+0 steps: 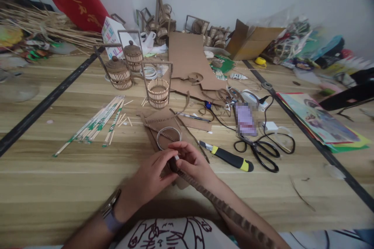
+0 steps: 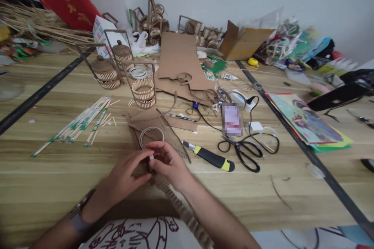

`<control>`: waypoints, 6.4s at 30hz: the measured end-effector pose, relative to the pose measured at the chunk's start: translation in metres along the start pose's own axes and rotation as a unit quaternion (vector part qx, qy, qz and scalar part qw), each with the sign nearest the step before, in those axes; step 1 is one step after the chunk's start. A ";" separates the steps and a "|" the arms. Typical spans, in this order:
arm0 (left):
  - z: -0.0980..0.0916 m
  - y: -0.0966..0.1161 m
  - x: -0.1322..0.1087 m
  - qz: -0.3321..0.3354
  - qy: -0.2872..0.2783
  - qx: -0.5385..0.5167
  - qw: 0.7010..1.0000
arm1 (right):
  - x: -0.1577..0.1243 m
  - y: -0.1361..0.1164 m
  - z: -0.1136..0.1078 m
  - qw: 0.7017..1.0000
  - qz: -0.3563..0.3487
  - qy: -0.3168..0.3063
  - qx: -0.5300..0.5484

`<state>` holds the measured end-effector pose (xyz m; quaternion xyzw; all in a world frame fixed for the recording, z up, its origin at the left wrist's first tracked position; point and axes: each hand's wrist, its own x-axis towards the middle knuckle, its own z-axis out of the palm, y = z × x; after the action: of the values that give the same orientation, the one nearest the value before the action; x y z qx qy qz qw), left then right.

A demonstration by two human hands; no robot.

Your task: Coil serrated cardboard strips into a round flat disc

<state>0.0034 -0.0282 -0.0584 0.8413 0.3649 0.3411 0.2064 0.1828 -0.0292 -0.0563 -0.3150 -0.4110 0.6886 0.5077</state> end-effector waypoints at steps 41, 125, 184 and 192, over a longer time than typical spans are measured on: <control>0.003 -0.003 0.005 -0.011 0.001 0.057 0.998 | -0.004 -0.027 -0.017 0.895 -0.104 0.020 -0.432; 0.013 -0.017 0.000 0.061 0.003 0.156 0.986 | -0.003 -0.010 -0.009 0.711 -0.291 -0.030 -0.639; 0.013 -0.014 0.003 0.029 0.040 0.109 0.993 | -0.008 -0.013 -0.016 0.792 -0.271 0.009 -0.546; 0.008 -0.010 0.004 0.016 0.029 0.095 0.995 | -0.008 -0.018 -0.012 0.808 -0.255 0.063 -0.527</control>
<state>0.0061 -0.0194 -0.0681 0.8528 0.3882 0.3318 0.1092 0.2031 -0.0315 -0.0461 -0.4611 -0.7434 0.1906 0.4453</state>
